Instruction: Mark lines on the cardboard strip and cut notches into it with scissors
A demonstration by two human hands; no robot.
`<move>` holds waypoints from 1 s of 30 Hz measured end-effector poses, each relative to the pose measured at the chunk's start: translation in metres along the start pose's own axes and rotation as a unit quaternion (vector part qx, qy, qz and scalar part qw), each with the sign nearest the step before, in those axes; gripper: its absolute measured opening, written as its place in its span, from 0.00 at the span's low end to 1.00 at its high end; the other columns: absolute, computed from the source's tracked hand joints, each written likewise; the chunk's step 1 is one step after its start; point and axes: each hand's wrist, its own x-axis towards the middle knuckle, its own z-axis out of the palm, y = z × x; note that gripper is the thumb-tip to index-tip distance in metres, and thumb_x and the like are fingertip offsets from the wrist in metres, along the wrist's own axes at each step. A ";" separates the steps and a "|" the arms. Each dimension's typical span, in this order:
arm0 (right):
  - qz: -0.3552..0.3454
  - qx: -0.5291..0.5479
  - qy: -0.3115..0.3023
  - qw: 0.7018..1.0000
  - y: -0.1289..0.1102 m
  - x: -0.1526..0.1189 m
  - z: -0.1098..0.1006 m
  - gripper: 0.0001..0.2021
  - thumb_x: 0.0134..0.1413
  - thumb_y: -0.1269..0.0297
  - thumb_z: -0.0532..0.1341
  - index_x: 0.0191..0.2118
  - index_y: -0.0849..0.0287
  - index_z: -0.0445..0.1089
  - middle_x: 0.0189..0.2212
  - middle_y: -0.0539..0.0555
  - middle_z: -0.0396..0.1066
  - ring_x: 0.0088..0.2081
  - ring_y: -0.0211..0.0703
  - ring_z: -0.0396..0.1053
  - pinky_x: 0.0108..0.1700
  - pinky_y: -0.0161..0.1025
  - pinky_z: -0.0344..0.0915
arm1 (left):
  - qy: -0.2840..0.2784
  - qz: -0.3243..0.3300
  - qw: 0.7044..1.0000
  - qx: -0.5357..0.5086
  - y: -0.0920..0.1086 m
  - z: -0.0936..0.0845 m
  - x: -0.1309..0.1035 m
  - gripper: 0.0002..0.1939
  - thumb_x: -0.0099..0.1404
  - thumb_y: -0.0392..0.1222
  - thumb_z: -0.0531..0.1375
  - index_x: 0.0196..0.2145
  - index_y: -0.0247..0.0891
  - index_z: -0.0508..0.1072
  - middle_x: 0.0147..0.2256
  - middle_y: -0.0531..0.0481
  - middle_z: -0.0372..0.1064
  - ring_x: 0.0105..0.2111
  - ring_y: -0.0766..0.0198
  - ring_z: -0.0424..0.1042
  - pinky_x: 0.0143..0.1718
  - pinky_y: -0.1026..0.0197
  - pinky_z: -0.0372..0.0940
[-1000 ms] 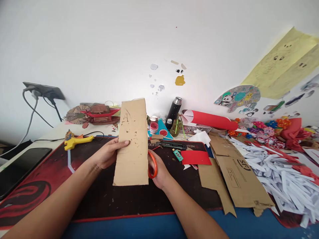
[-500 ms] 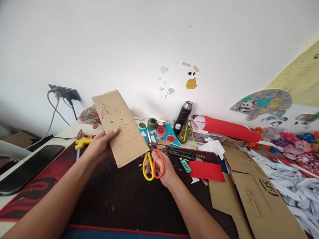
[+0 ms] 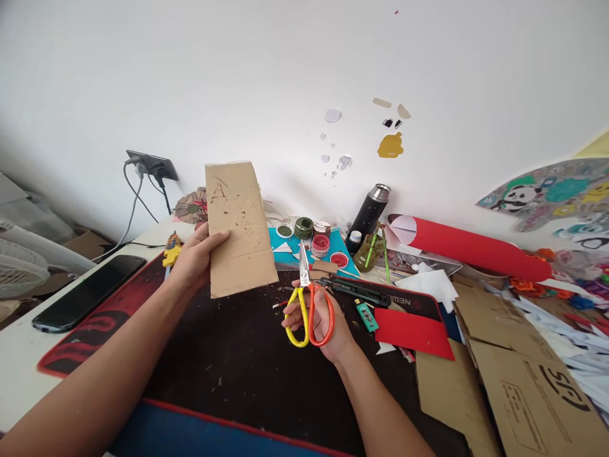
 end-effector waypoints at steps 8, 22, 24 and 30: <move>0.009 0.001 -0.112 0.994 0.008 0.000 0.009 0.48 0.57 0.17 0.60 0.63 0.56 0.75 0.46 0.66 0.85 0.45 0.61 0.86 0.49 0.53 0.76 | 0.047 0.083 0.995 -0.032 -0.002 0.001 0.003 0.24 0.57 0.50 0.77 0.47 0.42 0.78 0.50 0.44 0.84 0.53 0.46 0.82 0.55 0.46 0.78; -0.015 -0.151 -0.059 0.987 0.005 -0.012 0.027 0.34 0.66 0.30 0.66 0.51 0.62 0.81 0.30 0.55 0.78 0.24 0.42 0.76 0.24 0.34 0.60 | 0.077 0.123 0.989 -0.022 -0.003 0.005 0.001 0.24 0.57 0.53 0.78 0.47 0.44 0.79 0.51 0.44 0.84 0.56 0.42 0.81 0.58 0.44 0.78; -0.015 -0.154 -0.054 0.986 0.005 -0.014 0.029 0.34 0.65 0.31 0.67 0.52 0.61 0.81 0.30 0.54 0.77 0.24 0.42 0.75 0.25 0.36 0.63 | 0.068 0.136 0.988 -0.015 -0.002 0.006 0.001 0.24 0.57 0.53 0.78 0.48 0.44 0.79 0.51 0.44 0.83 0.57 0.42 0.81 0.58 0.44 0.78; -0.014 -0.162 -0.045 0.986 0.005 -0.017 0.034 0.33 0.64 0.32 0.68 0.52 0.61 0.81 0.29 0.52 0.75 0.24 0.42 0.73 0.27 0.38 0.68 | 0.050 0.150 0.987 0.022 0.004 0.009 -0.005 0.25 0.59 0.54 0.77 0.49 0.43 0.79 0.52 0.42 0.83 0.60 0.39 0.78 0.59 0.43 0.76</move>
